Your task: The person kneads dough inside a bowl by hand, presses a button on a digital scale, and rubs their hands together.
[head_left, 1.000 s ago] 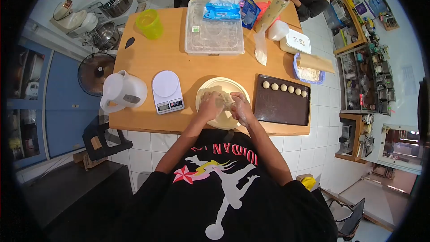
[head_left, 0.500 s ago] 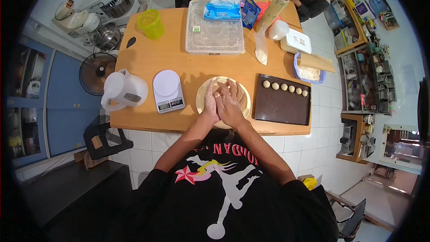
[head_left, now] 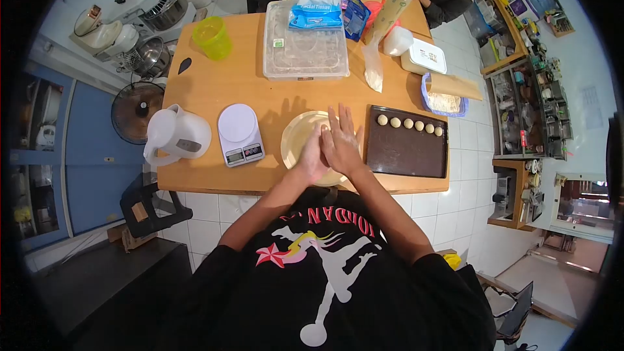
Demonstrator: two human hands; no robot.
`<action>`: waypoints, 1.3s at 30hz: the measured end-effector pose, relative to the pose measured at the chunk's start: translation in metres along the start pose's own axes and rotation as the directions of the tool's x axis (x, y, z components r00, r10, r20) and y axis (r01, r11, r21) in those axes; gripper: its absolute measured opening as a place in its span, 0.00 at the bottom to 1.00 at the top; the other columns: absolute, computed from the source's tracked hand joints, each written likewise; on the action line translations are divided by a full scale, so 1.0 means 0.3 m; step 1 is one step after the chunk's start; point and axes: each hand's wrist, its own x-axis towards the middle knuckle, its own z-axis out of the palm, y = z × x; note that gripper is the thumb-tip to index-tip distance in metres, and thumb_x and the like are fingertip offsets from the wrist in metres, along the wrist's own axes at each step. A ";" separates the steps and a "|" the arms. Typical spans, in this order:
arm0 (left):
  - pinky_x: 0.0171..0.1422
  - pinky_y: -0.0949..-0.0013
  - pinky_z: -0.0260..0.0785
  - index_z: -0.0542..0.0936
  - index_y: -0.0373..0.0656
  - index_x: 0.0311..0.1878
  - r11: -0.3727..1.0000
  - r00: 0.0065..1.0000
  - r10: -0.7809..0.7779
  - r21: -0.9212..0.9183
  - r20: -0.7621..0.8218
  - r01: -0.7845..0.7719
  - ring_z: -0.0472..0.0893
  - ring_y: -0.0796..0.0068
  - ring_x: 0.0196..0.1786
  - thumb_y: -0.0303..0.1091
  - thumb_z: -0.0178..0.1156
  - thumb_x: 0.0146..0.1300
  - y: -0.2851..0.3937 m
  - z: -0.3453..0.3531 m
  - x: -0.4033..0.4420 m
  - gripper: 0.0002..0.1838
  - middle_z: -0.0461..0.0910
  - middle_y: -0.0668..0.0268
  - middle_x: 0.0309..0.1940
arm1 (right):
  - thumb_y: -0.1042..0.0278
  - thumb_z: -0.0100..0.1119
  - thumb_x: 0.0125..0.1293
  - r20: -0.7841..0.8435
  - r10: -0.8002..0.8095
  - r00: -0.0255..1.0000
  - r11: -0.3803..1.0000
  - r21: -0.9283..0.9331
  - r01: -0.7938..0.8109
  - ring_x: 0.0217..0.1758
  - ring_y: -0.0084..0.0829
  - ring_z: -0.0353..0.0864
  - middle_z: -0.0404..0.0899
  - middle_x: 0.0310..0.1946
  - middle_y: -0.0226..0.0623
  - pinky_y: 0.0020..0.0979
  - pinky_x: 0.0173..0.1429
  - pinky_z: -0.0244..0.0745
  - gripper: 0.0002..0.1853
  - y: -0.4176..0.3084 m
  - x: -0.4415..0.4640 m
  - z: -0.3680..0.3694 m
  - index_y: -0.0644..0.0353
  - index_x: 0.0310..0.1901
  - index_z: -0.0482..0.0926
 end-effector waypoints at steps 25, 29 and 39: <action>0.77 0.54 0.50 0.56 0.38 0.73 0.970 0.923 -0.030 -0.210 0.384 0.119 0.62 0.55 0.73 0.81 0.33 0.58 0.147 -0.065 -0.044 0.56 0.60 0.52 0.71 | 0.59 0.49 0.68 0.059 -0.332 0.941 0.942 0.064 0.328 0.67 0.58 0.66 0.66 0.65 0.56 0.58 0.73 0.49 0.26 -0.219 -0.006 -0.111 0.68 0.63 0.68; 0.76 0.51 0.51 0.54 0.35 0.73 0.994 0.997 0.016 -0.106 0.081 -0.007 0.58 0.58 0.75 0.79 0.31 0.60 0.135 0.077 -0.163 0.55 0.56 0.52 0.73 | 0.53 0.48 0.70 -0.041 -0.217 0.975 0.974 -0.080 0.213 0.67 0.56 0.66 0.67 0.64 0.56 0.56 0.72 0.53 0.28 -0.145 0.022 -0.115 0.65 0.64 0.67; 0.77 0.50 0.52 0.58 0.41 0.73 0.978 0.998 0.060 -0.198 -0.010 -0.061 0.63 0.51 0.71 0.75 0.33 0.64 0.106 0.147 -0.170 0.48 0.61 0.48 0.70 | 0.54 0.53 0.66 -0.144 -0.227 0.963 0.943 -0.281 0.180 0.68 0.57 0.66 0.68 0.64 0.56 0.54 0.74 0.51 0.31 -0.121 0.010 -0.130 0.64 0.66 0.66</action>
